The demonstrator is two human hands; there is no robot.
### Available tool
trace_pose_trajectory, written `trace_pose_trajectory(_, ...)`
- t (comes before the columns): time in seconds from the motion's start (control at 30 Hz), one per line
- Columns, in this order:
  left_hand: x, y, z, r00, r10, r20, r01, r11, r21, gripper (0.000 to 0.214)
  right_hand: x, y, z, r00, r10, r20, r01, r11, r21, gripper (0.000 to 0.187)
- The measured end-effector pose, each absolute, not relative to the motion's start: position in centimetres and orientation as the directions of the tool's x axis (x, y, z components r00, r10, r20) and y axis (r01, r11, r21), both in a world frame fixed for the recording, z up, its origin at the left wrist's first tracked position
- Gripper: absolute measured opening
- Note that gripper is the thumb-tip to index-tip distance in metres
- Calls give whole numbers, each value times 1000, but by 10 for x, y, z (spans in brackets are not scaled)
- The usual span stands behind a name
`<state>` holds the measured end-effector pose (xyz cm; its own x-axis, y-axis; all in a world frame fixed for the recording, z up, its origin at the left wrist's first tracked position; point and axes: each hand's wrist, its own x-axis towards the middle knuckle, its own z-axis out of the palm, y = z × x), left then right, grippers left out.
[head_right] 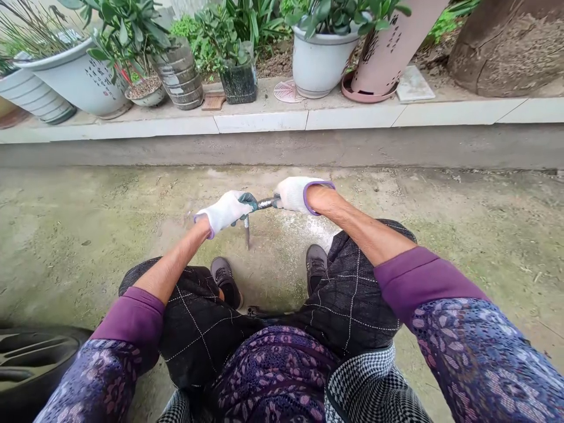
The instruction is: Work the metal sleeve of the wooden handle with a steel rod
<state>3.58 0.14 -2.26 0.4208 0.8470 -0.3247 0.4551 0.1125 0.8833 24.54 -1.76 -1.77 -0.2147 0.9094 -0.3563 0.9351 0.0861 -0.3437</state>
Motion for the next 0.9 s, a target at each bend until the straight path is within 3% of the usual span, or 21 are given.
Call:
trace_pose_trajectory(0.07,42,1,-22,441,842,-310,511,48,858,7,244,-13,-16,-187,929,-320,962,107,-252,31)
trace_pose_trajectory(0.17,47,2,-19,437,865,-247,426,43,904,10,241,-10,-9,-151,964,-218,986,130,-107,39)
trace_pose_trajectory(0.33,39,6,-13,462,867,-188,209,99,973,20,236,-12,3,-125,989,-74,985,115,-132,43)
trace_pose_trajectory(0.4,35,6,-11,472,862,-183,146,128,981,20,234,-12,7,-110,994,-20,974,104,-199,41)
trace_pose_trajectory(0.47,33,5,-11,494,847,-194,109,161,981,20,232,-14,11,-86,996,4,936,82,-342,38)
trace_pose_trajectory(0.57,33,4,-12,517,831,-203,111,171,979,20,231,-21,17,-61,994,-86,769,-8,-640,32)
trace_pose_trajectory(0.67,33,5,-15,536,819,-202,166,133,977,19,234,-31,21,-133,973,-188,552,-84,-830,32)
trace_pose_trajectory(0.77,30,7,-13,560,803,-205,255,69,965,12,244,-38,22,-316,916,-247,437,-90,-895,38)
trace_pose_trajectory(0.9,24,10,-9,670,705,-233,382,-58,922,15,259,-42,21,-525,749,-403,498,-114,-860,43)
